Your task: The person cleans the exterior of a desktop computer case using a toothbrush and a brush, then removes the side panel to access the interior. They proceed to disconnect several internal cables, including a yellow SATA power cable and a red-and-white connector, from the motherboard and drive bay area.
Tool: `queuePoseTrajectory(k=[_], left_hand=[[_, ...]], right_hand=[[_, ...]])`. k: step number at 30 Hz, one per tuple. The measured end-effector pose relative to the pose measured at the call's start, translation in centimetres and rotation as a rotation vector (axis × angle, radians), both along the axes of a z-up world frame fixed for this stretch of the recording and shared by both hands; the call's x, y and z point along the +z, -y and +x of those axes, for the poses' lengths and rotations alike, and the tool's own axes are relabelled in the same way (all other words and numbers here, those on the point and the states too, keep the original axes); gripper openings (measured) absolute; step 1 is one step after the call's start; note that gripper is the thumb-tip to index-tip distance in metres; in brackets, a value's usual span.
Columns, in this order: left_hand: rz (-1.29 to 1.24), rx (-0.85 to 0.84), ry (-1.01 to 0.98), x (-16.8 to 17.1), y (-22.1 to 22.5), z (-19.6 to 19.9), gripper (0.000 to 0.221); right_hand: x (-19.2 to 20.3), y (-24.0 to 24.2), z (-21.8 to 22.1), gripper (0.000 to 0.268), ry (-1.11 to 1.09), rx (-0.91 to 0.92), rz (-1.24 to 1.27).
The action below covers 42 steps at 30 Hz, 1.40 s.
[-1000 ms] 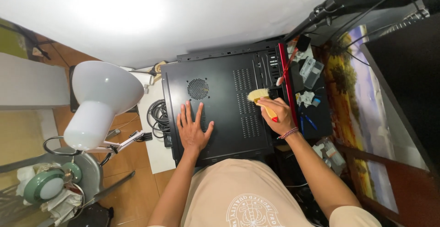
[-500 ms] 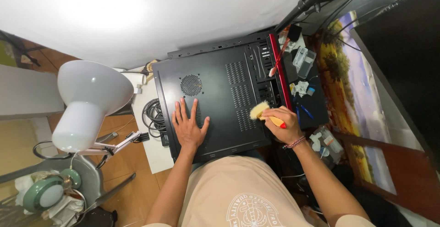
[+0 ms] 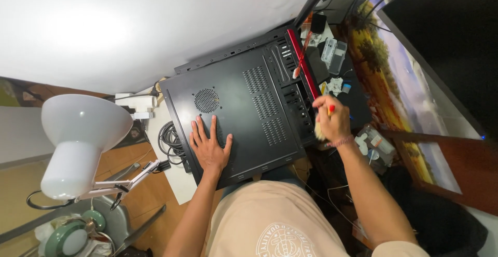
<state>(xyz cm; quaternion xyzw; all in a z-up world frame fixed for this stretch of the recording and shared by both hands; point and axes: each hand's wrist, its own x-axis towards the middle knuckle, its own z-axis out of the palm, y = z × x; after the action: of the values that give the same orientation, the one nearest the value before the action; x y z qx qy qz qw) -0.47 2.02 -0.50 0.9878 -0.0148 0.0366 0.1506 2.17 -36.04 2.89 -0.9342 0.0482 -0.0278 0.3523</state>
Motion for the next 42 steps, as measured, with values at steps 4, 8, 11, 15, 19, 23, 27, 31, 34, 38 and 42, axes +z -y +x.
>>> queuePoseTrajectory(k=[4,8,11,15,19,23,27,31,34,38,42], left_hand=[[0.002,-0.004,0.001,-0.1,0.0,-0.1,0.078],[-0.002,0.002,0.009,0.0,0.1,-0.1,0.078],[-0.005,0.014,0.012,0.0,0.4,-0.1,0.077],[-0.005,0.030,-0.005,0.4,0.7,0.0,0.077],[-0.001,0.046,-0.013,0.4,1.1,-0.1,0.077],[-0.001,0.039,0.001,0.4,1.6,0.1,0.076],[-0.056,0.078,-0.009,1.1,2.9,0.4,0.076],[-0.055,0.097,-0.019,1.7,6.0,1.1,0.074],[-0.086,-0.025,-0.034,3.1,9.8,2.1,0.081],[-0.142,-0.216,-0.110,4.7,15.2,3.1,0.087],[-0.173,-0.325,-0.196,4.6,18.5,3.1,0.092]], right_hand=[[3.3,-1.6,5.5,0.021,-0.202,-0.089,0.031],[4.2,-2.3,10.3,0.047,-0.310,0.058,-0.208],[1.7,-1.2,12.3,0.050,-0.246,0.188,-0.289],[-1.3,0.6,13.8,0.017,-0.123,0.254,-0.248],[-2.3,4.8,14.7,0.011,0.048,0.186,-0.152],[-2.3,8.7,14.2,0.018,0.238,0.053,-0.071],[-7.3,10.7,13.6,0.024,0.062,-0.060,0.111],[-12.1,10.7,12.9,0.023,-0.030,-0.147,0.179],[-17.0,11.0,12.8,0.020,-0.025,-0.202,0.171],[-18.2,10.7,13.0,0.025,-0.229,-0.292,0.320],[-17.6,10.7,13.2,0.039,-0.282,-0.232,0.223]])
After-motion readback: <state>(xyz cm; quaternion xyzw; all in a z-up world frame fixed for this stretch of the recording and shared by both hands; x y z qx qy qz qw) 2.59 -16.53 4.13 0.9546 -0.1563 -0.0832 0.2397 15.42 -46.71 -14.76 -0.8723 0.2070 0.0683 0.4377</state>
